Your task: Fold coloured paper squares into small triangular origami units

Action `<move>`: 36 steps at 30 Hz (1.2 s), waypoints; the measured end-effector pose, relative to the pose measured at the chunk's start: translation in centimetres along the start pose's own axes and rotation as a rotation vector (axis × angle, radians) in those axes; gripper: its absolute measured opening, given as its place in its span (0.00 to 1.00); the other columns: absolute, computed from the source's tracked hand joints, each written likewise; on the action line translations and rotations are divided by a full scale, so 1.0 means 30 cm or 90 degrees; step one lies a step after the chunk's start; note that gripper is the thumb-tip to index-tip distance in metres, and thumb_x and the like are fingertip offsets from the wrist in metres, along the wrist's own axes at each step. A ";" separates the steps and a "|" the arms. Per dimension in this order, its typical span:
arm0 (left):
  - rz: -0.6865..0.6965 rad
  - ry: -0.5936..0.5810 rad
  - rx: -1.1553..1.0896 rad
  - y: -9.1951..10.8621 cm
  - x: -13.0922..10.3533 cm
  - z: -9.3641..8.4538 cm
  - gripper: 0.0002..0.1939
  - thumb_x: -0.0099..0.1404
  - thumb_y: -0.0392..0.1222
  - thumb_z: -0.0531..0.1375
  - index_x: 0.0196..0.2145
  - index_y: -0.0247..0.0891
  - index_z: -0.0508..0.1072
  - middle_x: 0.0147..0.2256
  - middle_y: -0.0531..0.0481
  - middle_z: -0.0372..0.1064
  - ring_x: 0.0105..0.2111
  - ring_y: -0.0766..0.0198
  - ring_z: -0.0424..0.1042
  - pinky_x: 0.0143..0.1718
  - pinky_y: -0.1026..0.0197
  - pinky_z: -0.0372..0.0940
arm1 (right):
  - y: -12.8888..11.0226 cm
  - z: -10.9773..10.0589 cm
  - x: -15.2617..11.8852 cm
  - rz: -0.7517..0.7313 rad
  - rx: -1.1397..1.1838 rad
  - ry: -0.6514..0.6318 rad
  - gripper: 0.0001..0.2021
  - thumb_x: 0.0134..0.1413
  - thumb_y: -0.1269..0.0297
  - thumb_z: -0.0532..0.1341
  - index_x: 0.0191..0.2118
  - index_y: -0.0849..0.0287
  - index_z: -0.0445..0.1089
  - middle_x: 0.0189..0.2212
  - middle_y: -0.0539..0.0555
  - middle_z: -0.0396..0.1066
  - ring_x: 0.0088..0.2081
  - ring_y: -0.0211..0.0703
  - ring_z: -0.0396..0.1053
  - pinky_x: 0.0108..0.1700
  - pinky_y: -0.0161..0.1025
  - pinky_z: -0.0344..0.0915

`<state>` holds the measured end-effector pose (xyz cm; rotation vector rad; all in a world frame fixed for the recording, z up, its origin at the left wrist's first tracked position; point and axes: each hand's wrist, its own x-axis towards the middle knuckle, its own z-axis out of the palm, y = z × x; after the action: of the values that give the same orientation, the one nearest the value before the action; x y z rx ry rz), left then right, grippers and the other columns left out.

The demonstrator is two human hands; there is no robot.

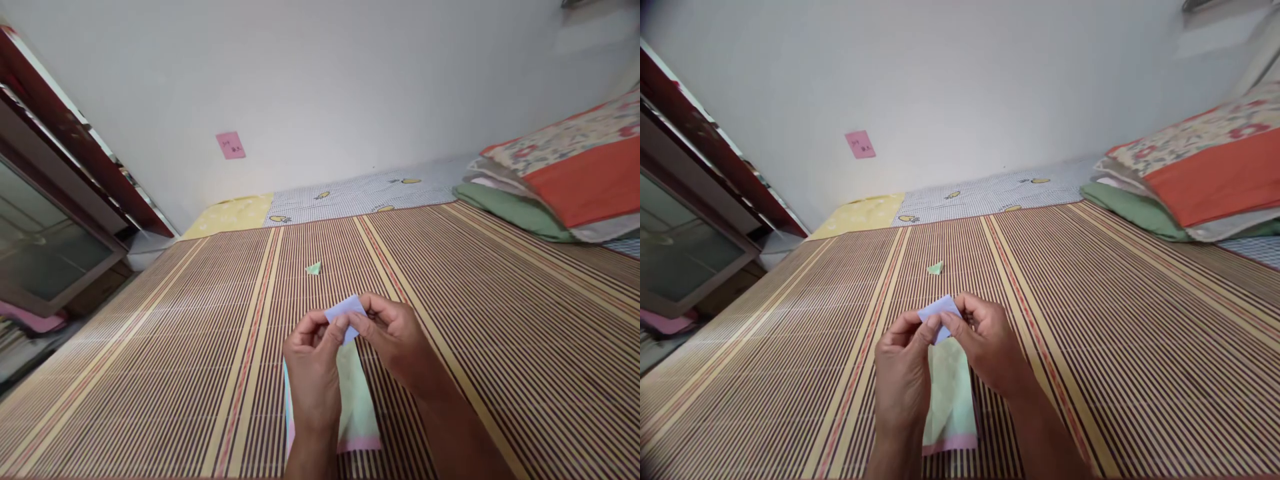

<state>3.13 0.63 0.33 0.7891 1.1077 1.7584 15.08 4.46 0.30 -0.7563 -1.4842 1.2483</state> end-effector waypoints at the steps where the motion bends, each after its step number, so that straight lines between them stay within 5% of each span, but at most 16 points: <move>1: 0.002 0.006 -0.012 -0.005 0.000 -0.004 0.10 0.56 0.43 0.74 0.29 0.36 0.79 0.25 0.55 0.71 0.27 0.69 0.69 0.31 0.68 0.67 | -0.001 0.003 0.000 0.004 -0.001 -0.005 0.10 0.63 0.58 0.63 0.34 0.59 0.74 0.27 0.49 0.70 0.30 0.39 0.68 0.32 0.36 0.64; 13: -0.003 0.047 -0.086 -0.015 0.028 -0.017 0.14 0.58 0.49 0.72 0.29 0.36 0.77 0.26 0.52 0.73 0.28 0.65 0.72 0.31 0.65 0.68 | -0.012 0.010 -0.002 -0.018 -0.164 -0.016 0.15 0.64 0.59 0.60 0.26 0.57 0.64 0.21 0.44 0.56 0.24 0.36 0.54 0.26 0.36 0.52; 18: -0.012 0.045 -0.056 -0.003 0.047 -0.044 0.15 0.58 0.49 0.71 0.26 0.36 0.73 0.21 0.56 0.67 0.21 0.69 0.66 0.27 0.66 0.65 | -0.007 -0.029 0.002 0.033 -0.101 -0.116 0.15 0.66 0.58 0.59 0.28 0.58 0.69 0.23 0.48 0.67 0.26 0.37 0.63 0.30 0.36 0.60; 24: -0.037 -0.119 0.093 0.003 0.038 -0.047 0.16 0.61 0.49 0.69 0.26 0.35 0.73 0.22 0.54 0.65 0.23 0.69 0.63 0.25 0.67 0.58 | 0.013 -0.034 0.009 0.060 -0.029 -0.040 0.12 0.58 0.56 0.67 0.31 0.59 0.71 0.23 0.46 0.64 0.26 0.35 0.62 0.27 0.33 0.58; 31: 0.042 -0.031 0.076 0.000 0.023 -0.016 0.11 0.62 0.45 0.69 0.37 0.39 0.73 0.30 0.53 0.72 0.29 0.67 0.70 0.32 0.66 0.66 | 0.047 0.004 0.021 0.082 0.072 0.081 0.13 0.56 0.55 0.68 0.30 0.59 0.70 0.22 0.47 0.68 0.25 0.37 0.65 0.28 0.34 0.62; 36: 0.071 -0.042 0.110 0.007 0.008 -0.005 0.09 0.63 0.44 0.69 0.34 0.37 0.76 0.27 0.54 0.70 0.27 0.69 0.69 0.30 0.68 0.67 | 0.036 0.021 0.019 0.068 0.069 0.104 0.13 0.58 0.56 0.67 0.29 0.59 0.69 0.21 0.46 0.65 0.24 0.36 0.63 0.27 0.33 0.60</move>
<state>2.85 0.76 0.47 1.0247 1.2017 1.7311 14.18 5.07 -0.54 -0.8523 -1.2476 1.3041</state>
